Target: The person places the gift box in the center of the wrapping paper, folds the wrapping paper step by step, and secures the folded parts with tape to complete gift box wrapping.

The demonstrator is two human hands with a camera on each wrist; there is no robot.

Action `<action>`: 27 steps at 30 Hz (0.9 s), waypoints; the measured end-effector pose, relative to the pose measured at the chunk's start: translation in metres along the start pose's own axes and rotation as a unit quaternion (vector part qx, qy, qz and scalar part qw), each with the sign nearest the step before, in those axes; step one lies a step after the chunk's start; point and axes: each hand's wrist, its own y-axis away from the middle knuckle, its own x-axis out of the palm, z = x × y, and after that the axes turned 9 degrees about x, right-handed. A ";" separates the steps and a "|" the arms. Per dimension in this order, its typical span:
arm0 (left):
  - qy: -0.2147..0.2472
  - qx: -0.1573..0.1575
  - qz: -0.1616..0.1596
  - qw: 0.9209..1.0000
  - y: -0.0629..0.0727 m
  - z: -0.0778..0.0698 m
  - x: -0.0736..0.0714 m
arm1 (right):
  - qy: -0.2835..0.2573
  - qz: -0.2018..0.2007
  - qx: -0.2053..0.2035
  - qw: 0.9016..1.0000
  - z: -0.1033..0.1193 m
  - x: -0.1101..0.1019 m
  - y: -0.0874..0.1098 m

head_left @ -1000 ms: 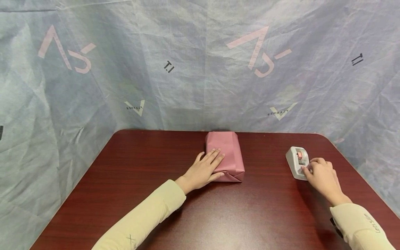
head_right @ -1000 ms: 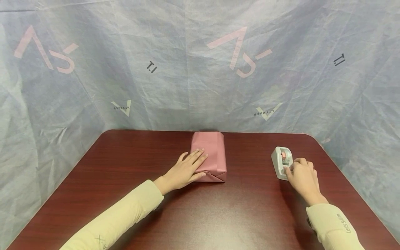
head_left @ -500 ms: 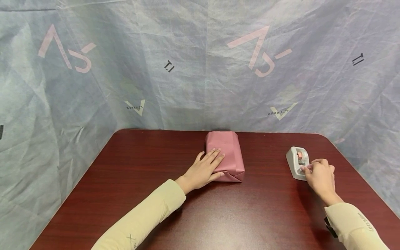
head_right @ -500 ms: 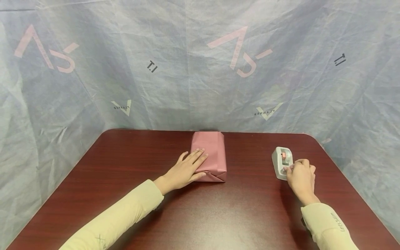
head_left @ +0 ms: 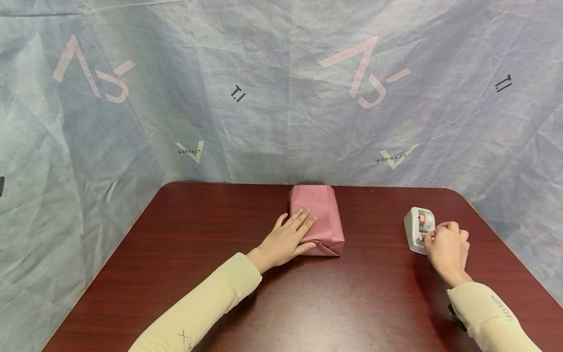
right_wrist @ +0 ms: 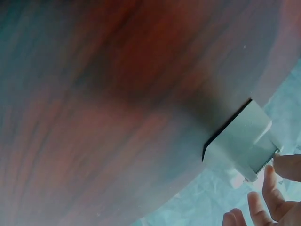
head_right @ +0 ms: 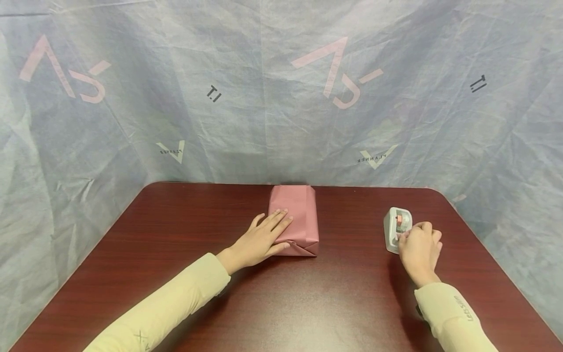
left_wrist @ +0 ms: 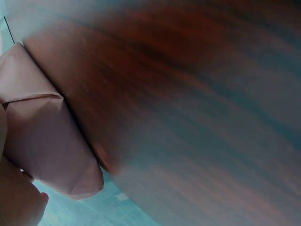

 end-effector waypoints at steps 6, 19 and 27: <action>0.006 -0.001 0.005 1.000 0.000 0.000 -0.001 | 0.023 0.026 0.016 0.999 0.002 0.000 -0.002; 0.011 0.002 -0.003 1.000 0.000 0.001 0.000 | 0.006 0.068 0.104 0.992 0.009 -0.009 0.001; 0.009 0.005 -0.009 1.000 0.000 0.000 0.000 | -0.002 0.089 0.152 0.984 0.008 -0.013 0.000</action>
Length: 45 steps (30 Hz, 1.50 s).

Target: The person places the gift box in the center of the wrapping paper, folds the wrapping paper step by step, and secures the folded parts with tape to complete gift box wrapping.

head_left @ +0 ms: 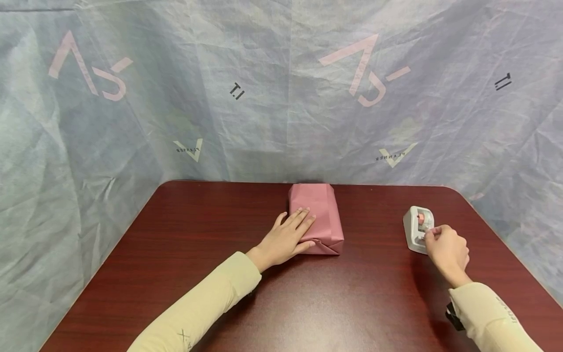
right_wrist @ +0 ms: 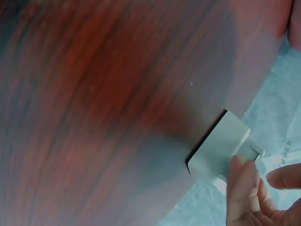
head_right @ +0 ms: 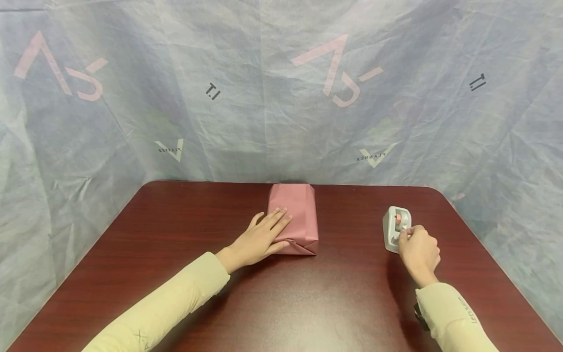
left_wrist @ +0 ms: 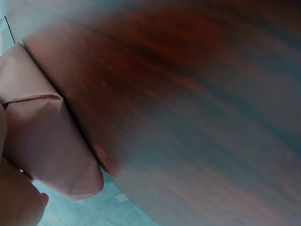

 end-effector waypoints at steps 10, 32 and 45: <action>0.003 -0.006 0.009 1.000 0.000 -0.001 -0.001 | -0.001 -0.025 -0.017 1.000 0.000 0.001 -0.002; -0.011 -0.006 0.011 1.000 0.000 0.000 0.000 | -0.036 -0.009 -0.051 0.998 -0.009 -0.005 0.005; -0.013 -0.005 0.011 1.000 0.000 0.001 0.000 | -0.057 -0.037 -0.063 0.996 -0.025 0.001 -0.002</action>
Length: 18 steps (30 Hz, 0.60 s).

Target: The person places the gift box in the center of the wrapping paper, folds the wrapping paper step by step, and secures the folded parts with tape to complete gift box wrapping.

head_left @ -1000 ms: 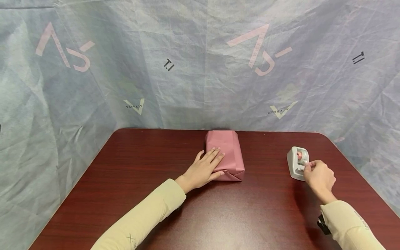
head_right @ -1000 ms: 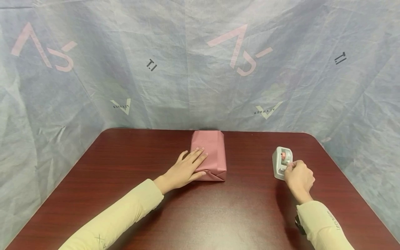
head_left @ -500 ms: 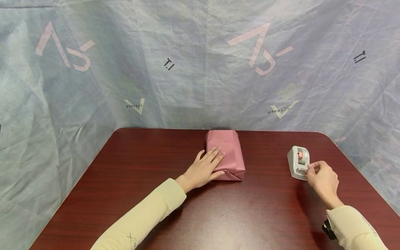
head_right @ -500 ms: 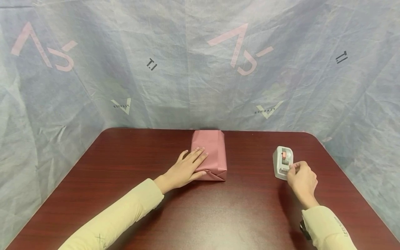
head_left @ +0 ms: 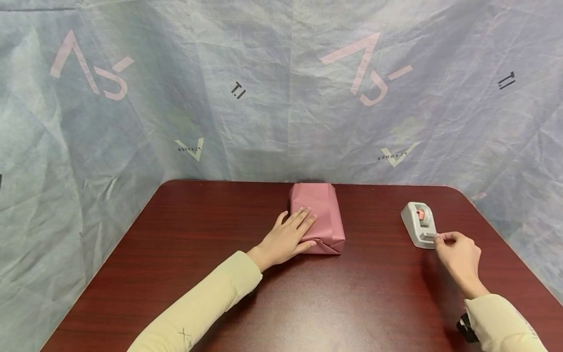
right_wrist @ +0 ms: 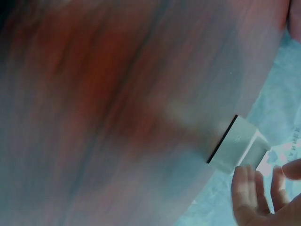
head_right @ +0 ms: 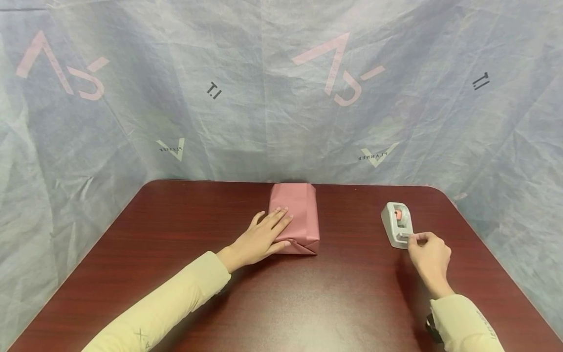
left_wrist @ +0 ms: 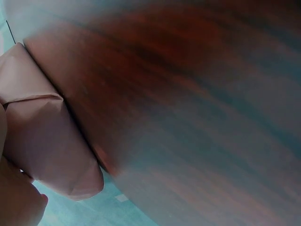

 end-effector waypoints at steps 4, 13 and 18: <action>-0.003 0.002 -0.003 1.000 0.000 0.000 0.001 | 0.007 0.002 0.000 1.000 -0.005 0.000 -0.002; -0.001 0.002 -0.004 1.000 0.000 0.000 -0.001 | 0.015 0.031 0.003 0.999 -0.009 -0.003 -0.004; 0.001 -0.001 -0.001 1.000 0.000 -0.001 -0.001 | 0.018 0.042 -0.014 0.999 -0.010 -0.005 -0.006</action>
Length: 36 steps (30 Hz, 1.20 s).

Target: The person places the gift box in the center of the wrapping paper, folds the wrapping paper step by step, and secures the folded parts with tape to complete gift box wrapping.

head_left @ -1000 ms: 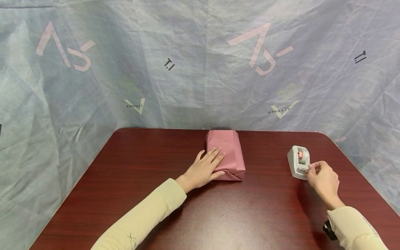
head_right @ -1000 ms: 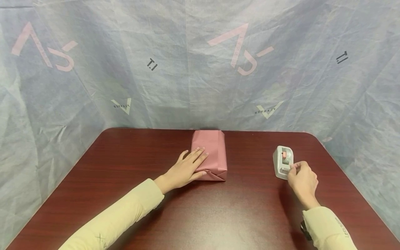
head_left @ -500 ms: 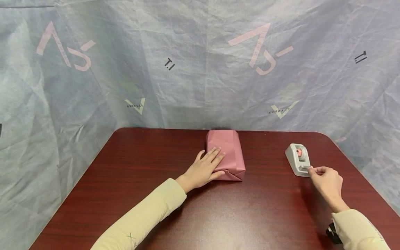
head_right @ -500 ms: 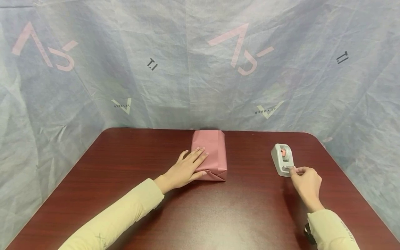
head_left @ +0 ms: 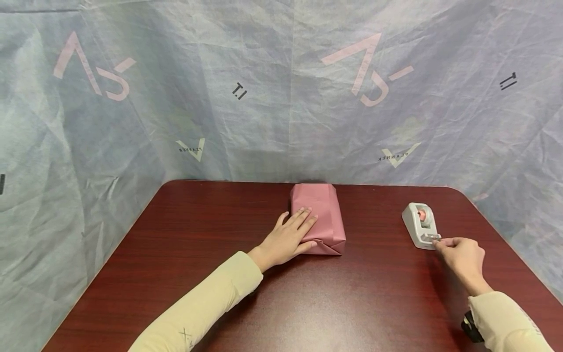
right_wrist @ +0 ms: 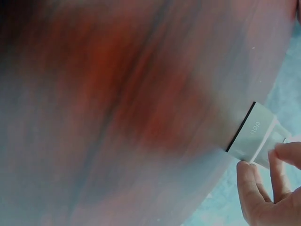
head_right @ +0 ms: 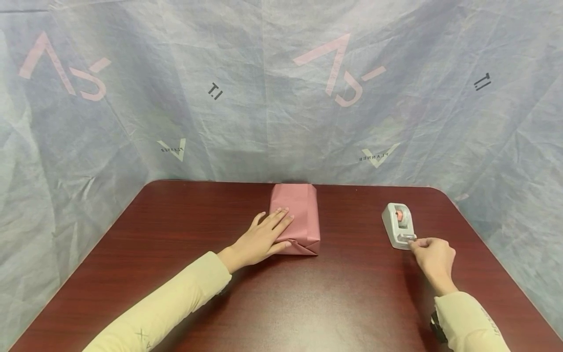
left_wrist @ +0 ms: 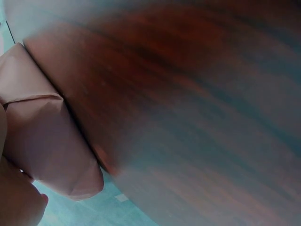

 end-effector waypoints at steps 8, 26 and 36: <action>-0.004 0.003 -0.002 1.000 -0.001 0.000 0.001 | 0.007 -0.006 -0.010 1.000 -0.002 0.001 -0.005; -0.005 0.005 0.004 1.000 -0.001 0.001 0.000 | 0.010 -0.021 0.025 0.999 0.017 -0.009 0.007; -0.010 0.007 -0.005 1.000 0.000 0.000 0.000 | -0.102 -0.027 -0.129 0.986 0.074 0.009 0.031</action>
